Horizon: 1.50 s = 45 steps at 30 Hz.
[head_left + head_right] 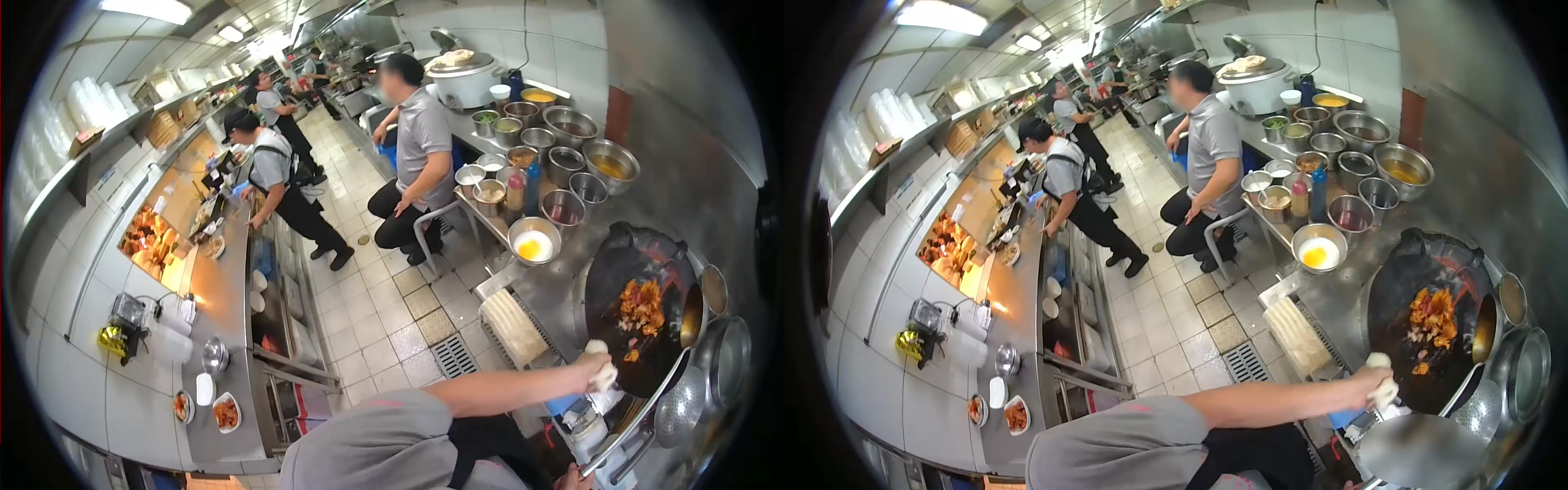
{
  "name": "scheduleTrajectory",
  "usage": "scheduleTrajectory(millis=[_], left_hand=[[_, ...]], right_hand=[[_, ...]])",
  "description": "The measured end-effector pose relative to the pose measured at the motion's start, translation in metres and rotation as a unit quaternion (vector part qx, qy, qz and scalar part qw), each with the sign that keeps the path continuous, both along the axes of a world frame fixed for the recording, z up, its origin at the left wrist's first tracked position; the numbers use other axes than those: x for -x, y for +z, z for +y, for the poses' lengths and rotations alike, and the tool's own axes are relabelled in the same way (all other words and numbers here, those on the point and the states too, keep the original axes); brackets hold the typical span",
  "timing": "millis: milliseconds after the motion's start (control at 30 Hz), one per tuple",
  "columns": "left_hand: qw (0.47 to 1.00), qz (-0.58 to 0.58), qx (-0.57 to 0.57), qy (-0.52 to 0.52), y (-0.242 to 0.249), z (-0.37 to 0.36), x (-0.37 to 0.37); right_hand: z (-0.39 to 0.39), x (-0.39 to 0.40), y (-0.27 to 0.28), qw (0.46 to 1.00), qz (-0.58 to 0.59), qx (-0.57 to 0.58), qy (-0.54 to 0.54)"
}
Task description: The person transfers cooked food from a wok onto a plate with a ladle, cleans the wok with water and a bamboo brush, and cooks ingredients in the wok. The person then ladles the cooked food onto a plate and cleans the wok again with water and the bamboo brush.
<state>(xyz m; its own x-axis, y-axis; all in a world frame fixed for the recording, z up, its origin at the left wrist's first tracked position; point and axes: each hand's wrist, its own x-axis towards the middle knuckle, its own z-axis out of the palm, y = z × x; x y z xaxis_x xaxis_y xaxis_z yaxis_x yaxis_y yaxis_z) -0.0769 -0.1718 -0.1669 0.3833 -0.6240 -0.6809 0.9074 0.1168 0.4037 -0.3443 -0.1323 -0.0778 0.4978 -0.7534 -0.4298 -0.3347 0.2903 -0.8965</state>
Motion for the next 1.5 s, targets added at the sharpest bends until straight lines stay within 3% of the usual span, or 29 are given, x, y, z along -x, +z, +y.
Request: scheduleTrajectory(millis=[267,367,467,667,900,1067,1500], left_hand=[[0.998,-0.056,-0.016,0.001,-0.052,-0.057,-0.044],[0.997,0.025,0.054,-0.045,-0.022,-0.045,-0.038],[0.999,0.034,0.014,-0.004,-0.043,-0.067,-0.036],[0.998,0.04,0.04,-0.001,-0.062,-0.074,-0.031],[0.999,0.022,0.028,0.006,-0.064,-0.078,-0.031],[1.0,0.009,0.009,0.012,-0.046,-0.068,-0.028],[1.0,0.013,0.004,0.018,-0.064,-0.079,-0.031]], right_hand=[[-0.019,0.003,-0.038,1.0,-0.019,0.018,-0.011],[-0.015,0.005,-0.026,0.999,-0.041,0.018,0.005],[-0.004,-0.01,0.017,0.999,0.031,0.012,0.007],[-0.028,0.006,-0.026,0.997,-0.057,0.044,-0.003],[-0.025,-0.009,0.004,0.999,-0.011,0.049,0.01],[-0.031,-0.001,-0.017,0.998,-0.001,0.056,0.015],[-0.034,-0.001,-0.028,0.999,-0.008,0.026,0.017]])
